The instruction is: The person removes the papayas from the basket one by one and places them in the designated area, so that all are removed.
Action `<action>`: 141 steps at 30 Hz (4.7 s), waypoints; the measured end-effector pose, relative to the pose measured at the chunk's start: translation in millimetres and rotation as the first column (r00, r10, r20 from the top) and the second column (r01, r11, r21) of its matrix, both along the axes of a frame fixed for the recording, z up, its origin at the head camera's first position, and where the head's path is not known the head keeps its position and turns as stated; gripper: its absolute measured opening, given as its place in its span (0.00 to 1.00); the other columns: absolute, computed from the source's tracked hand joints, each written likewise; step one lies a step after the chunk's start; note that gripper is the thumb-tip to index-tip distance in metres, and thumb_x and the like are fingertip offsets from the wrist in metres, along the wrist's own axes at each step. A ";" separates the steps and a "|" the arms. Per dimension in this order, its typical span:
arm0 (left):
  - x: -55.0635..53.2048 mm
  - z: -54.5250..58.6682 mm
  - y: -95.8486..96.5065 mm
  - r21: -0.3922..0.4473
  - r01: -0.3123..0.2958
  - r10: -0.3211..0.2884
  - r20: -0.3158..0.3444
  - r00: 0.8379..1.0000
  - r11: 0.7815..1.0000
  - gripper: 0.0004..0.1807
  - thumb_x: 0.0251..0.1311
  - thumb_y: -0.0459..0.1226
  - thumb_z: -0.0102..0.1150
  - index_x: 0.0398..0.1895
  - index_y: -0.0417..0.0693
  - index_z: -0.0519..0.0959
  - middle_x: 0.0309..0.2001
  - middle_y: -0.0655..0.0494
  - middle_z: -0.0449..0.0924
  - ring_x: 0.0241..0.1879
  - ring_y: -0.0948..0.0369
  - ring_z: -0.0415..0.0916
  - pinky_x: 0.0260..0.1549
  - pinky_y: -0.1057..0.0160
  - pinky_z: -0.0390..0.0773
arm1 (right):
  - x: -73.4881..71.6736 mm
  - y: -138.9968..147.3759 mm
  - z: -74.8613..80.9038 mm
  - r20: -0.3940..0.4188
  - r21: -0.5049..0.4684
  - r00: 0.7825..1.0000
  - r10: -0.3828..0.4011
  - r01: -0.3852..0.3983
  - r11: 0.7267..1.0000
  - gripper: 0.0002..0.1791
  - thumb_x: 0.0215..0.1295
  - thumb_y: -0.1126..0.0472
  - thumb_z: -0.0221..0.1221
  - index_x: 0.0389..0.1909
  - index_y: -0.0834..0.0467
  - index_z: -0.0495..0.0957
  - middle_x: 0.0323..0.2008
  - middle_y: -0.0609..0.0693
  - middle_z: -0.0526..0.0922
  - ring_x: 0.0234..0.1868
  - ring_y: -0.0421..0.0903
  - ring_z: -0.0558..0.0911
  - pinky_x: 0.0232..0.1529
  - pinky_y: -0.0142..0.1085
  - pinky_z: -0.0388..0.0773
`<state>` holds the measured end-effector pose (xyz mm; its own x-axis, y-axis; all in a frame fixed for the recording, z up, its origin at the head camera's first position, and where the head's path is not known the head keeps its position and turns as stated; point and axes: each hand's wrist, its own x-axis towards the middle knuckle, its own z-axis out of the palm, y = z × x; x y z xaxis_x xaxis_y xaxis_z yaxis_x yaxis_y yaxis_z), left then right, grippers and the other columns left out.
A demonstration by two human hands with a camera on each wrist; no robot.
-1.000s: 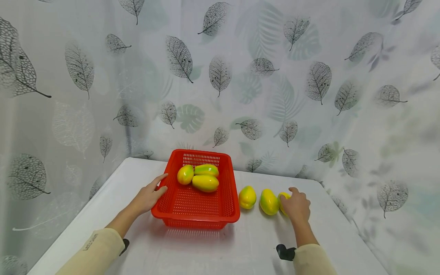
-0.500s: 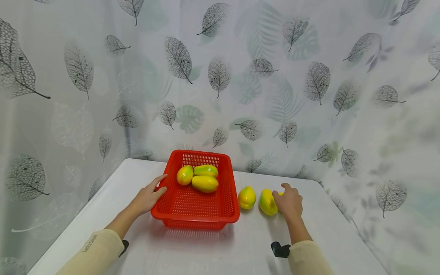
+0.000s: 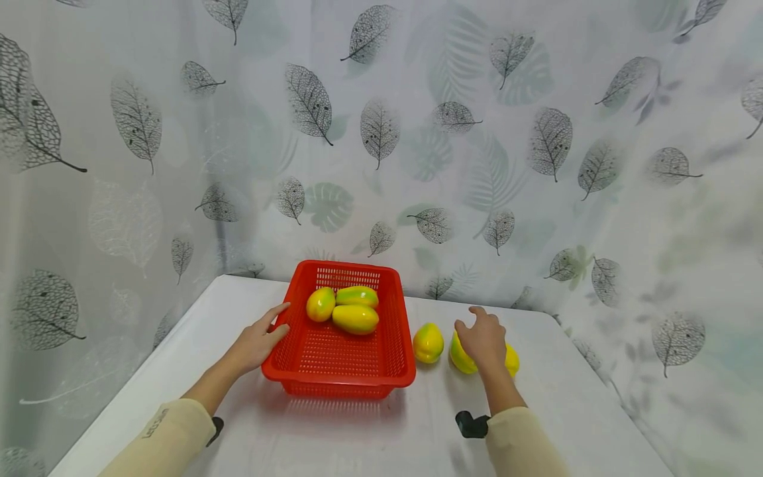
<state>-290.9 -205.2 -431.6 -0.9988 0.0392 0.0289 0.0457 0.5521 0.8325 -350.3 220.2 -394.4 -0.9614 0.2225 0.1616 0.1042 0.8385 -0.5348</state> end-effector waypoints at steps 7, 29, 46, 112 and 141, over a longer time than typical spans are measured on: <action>0.7 0.3 0.3 -0.008 -0.004 0.004 -0.004 1.000 1.000 0.32 0.68 0.50 0.44 0.72 0.59 0.51 0.50 0.40 0.71 0.34 0.55 0.76 0.32 0.60 0.81 | -1.3 -16.8 9.7 -0.031 -0.020 0.999 0.019 -0.020 1.000 0.30 0.62 0.50 0.53 0.64 0.56 0.65 0.59 0.65 0.65 0.56 0.65 0.62 0.52 0.59 0.68; -2.2 -5.0 -1.9 0.014 -0.015 0.015 0.003 1.000 1.000 0.31 0.68 0.49 0.45 0.72 0.62 0.52 0.51 0.41 0.71 0.36 0.53 0.77 0.32 0.60 0.81 | -5.4 -51.1 28.5 -0.089 -0.017 0.992 0.090 -0.092 0.996 0.29 0.61 0.51 0.55 0.63 0.56 0.67 0.58 0.62 0.69 0.58 0.62 0.64 0.54 0.57 0.69; -0.9 -0.2 -1.1 -0.004 -0.015 0.015 0.000 1.000 1.000 0.31 0.68 0.50 0.45 0.72 0.60 0.51 0.52 0.40 0.70 0.38 0.50 0.76 0.33 0.59 0.81 | -11.1 -76.1 40.5 -0.174 -0.006 0.974 0.146 -0.150 0.989 0.26 0.60 0.51 0.56 0.59 0.55 0.72 0.52 0.59 0.74 0.53 0.60 0.70 0.49 0.54 0.72; -2.8 -4.1 2.4 0.025 -0.048 0.047 0.013 0.999 0.999 0.30 0.68 0.45 0.46 0.71 0.63 0.54 0.47 0.42 0.71 0.30 0.56 0.76 0.29 0.61 0.81 | -48.4 -155.1 33.2 -0.136 -0.014 0.949 0.286 -0.290 0.957 0.21 0.60 0.52 0.58 0.52 0.57 0.76 0.49 0.54 0.79 0.47 0.53 0.76 0.48 0.46 0.75; -1.6 -2.2 2.6 0.012 -0.061 0.061 0.003 0.998 0.998 0.28 0.68 0.46 0.45 0.71 0.65 0.55 0.44 0.44 0.72 0.29 0.57 0.76 0.29 0.61 0.80 | -62.1 -176.5 14.8 0.128 -0.134 0.896 0.425 -0.409 0.903 0.26 0.53 0.53 0.66 0.54 0.55 0.75 0.53 0.55 0.75 0.45 0.50 0.75 0.48 0.44 0.76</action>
<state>-292.5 -202.6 -433.8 -0.9994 -0.0219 0.0266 0.0105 0.5434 0.8394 -412.4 43.6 -379.6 -0.9805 -0.1965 0.0062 -0.1572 0.7649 -0.6246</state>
